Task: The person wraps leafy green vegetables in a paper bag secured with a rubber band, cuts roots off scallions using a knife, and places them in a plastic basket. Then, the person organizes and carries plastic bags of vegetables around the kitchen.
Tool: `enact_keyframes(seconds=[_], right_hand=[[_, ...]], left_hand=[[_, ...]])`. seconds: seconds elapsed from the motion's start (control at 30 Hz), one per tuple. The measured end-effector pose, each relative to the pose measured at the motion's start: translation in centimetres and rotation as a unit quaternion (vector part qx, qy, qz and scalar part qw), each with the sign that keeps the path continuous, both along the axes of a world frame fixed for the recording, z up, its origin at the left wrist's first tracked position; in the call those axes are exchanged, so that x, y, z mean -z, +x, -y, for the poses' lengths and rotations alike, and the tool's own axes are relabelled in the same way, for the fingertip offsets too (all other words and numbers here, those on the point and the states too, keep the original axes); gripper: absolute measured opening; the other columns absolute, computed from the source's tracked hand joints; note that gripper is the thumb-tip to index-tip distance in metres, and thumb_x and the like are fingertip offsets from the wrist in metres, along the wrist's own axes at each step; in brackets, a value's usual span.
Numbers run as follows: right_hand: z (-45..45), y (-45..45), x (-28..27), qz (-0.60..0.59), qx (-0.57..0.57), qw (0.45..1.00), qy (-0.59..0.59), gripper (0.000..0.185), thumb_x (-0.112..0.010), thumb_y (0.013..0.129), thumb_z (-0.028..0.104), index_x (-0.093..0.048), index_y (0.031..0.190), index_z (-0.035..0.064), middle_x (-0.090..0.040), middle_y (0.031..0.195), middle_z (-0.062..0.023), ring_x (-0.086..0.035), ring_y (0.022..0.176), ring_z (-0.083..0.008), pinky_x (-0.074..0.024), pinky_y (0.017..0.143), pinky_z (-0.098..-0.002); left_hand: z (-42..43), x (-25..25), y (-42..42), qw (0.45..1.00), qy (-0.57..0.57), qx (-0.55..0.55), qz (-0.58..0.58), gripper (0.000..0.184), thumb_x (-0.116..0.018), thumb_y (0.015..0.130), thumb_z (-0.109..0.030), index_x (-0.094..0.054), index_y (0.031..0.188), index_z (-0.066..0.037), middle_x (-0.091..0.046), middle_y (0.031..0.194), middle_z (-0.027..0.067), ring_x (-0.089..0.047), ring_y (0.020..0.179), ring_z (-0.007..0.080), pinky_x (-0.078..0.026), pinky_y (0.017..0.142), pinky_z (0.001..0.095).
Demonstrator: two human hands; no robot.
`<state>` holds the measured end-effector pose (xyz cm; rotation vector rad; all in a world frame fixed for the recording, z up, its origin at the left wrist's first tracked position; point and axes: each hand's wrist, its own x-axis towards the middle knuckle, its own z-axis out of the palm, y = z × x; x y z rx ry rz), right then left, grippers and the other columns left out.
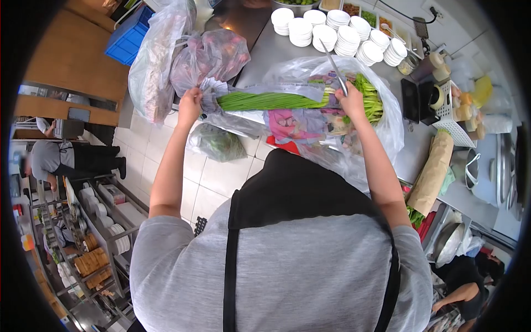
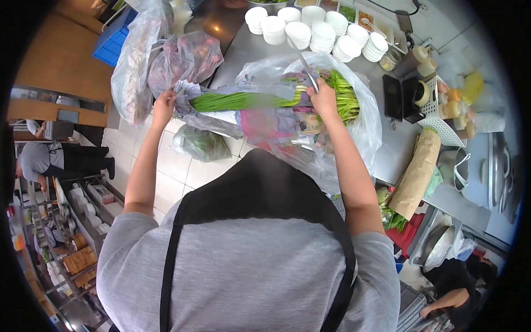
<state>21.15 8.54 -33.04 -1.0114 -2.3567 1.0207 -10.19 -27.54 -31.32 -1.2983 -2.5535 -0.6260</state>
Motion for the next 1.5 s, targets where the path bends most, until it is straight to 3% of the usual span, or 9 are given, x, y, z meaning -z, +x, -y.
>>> enact_keyframes(seconds=[0.07,0.2,0.77,0.87,1.0,1.1,1.23,1.33,1.5], right_hand=[[-0.1,0.1,0.0,-0.004,-0.006,1.000,-0.018,0.015,-0.065,0.073,0.006,-0.054,0.083,0.0003,-0.064,0.078,-0.0155,-0.062,0.077,-0.0327,-0.0472,0.069,-0.0388],[-0.1,0.3,0.3,-0.030,-0.004,0.999,-0.032,0.015,-0.065,0.072,0.003,-0.055,0.083,0.0007,-0.064,0.076,-0.0135,-0.063,0.075,-0.0298,-0.0476,0.068,-0.0363],[1.4,3.0,-1.5,-0.082,0.089,0.991,-0.049,0.027,-0.073,0.067,0.012,-0.052,0.077,0.0003,-0.064,0.071,-0.0108,-0.062,0.064,-0.0240,-0.0472,0.062,-0.0331],[1.9,2.7,-1.3,-0.101,0.104,0.987,-0.065,0.027,-0.073,0.067,0.012,-0.052,0.078,0.0002,-0.064,0.070,-0.0110,-0.063,0.064,-0.0247,-0.0477,0.063,-0.0334],[2.4,1.8,-0.1,-0.107,0.125,0.984,-0.064,0.028,-0.073,0.067,0.013,-0.051,0.077,0.0003,-0.064,0.069,-0.0111,-0.063,0.065,-0.0257,-0.0483,0.063,-0.0348],[3.0,1.8,-0.1,-0.082,0.131,0.985,-0.079,0.026,-0.070,0.068,0.013,-0.050,0.078,0.0003,-0.063,0.068,-0.0129,-0.063,0.065,-0.0279,-0.0484,0.063,-0.0374],[1.1,1.6,0.5,-0.087,0.105,0.990,-0.030,0.024,-0.067,0.070,0.012,-0.050,0.082,0.0006,-0.061,0.071,-0.0172,-0.061,0.068,-0.0346,-0.0471,0.064,-0.0411],[-0.9,0.7,-1.2,-0.066,0.097,0.993,0.005,0.027,-0.065,0.070,0.011,-0.051,0.091,0.0004,-0.061,0.075,-0.0205,-0.059,0.075,-0.0395,-0.0456,0.068,-0.0439],[-3.2,-1.2,-0.7,-0.053,0.082,0.992,0.086,0.025,-0.066,0.070,0.009,-0.051,0.088,-0.0003,-0.060,0.077,-0.0200,-0.058,0.077,-0.0387,-0.0448,0.069,-0.0429]], left_hand=[[-0.4,-1.5,-1.1,0.905,0.155,-0.131,0.374,0.007,-0.055,0.085,-0.011,-0.058,0.090,-0.006,-0.053,0.079,0.0043,-0.057,0.072,0.0176,-0.053,0.062,0.0335],[-0.1,-6.4,-1.7,0.834,0.301,-0.102,0.450,0.014,-0.050,0.089,-0.011,-0.052,0.100,-0.002,-0.050,0.084,0.0033,-0.055,0.068,0.0135,-0.055,0.065,0.0298],[-13.6,-25.0,10.3,0.868,0.317,0.200,0.326,0.016,-0.051,0.090,-0.015,-0.055,0.100,-0.003,-0.057,0.090,0.0017,-0.055,0.084,0.0090,-0.048,0.071,0.0242],[-18.5,-22.0,12.6,0.870,0.227,0.216,0.381,0.014,-0.052,0.089,-0.014,-0.056,0.098,-0.004,-0.057,0.086,0.0028,-0.058,0.078,0.0107,-0.049,0.068,0.0239],[-28.2,-6.0,9.5,0.915,0.166,0.218,0.295,0.012,-0.051,0.089,-0.009,-0.053,0.099,-0.003,-0.058,0.085,0.0074,-0.061,0.074,0.0141,-0.051,0.059,0.0260],[-28.7,-1.3,12.5,0.958,-0.035,0.210,0.192,0.035,-0.061,0.080,-0.015,-0.051,0.113,-0.009,-0.060,0.093,0.0168,-0.059,0.092,0.0285,-0.048,0.077,0.0381],[-25.7,-0.7,14.4,0.962,0.068,0.227,0.132,0.047,-0.067,0.074,-0.021,-0.051,0.117,-0.011,-0.059,0.100,0.0166,-0.054,0.100,0.0338,-0.043,0.087,0.0403],[-22.6,-2.9,15.2,0.967,-0.074,0.214,0.115,0.053,-0.071,0.069,-0.022,-0.052,0.117,-0.012,-0.055,0.112,0.0184,-0.052,0.105,0.0319,-0.041,0.089,0.0391],[-23.4,0.2,10.8,0.937,-0.144,0.214,0.236,0.032,-0.077,0.061,-0.022,-0.066,0.087,-0.008,-0.064,0.084,0.0136,-0.060,0.079,0.0282,-0.047,0.074,0.0363]])
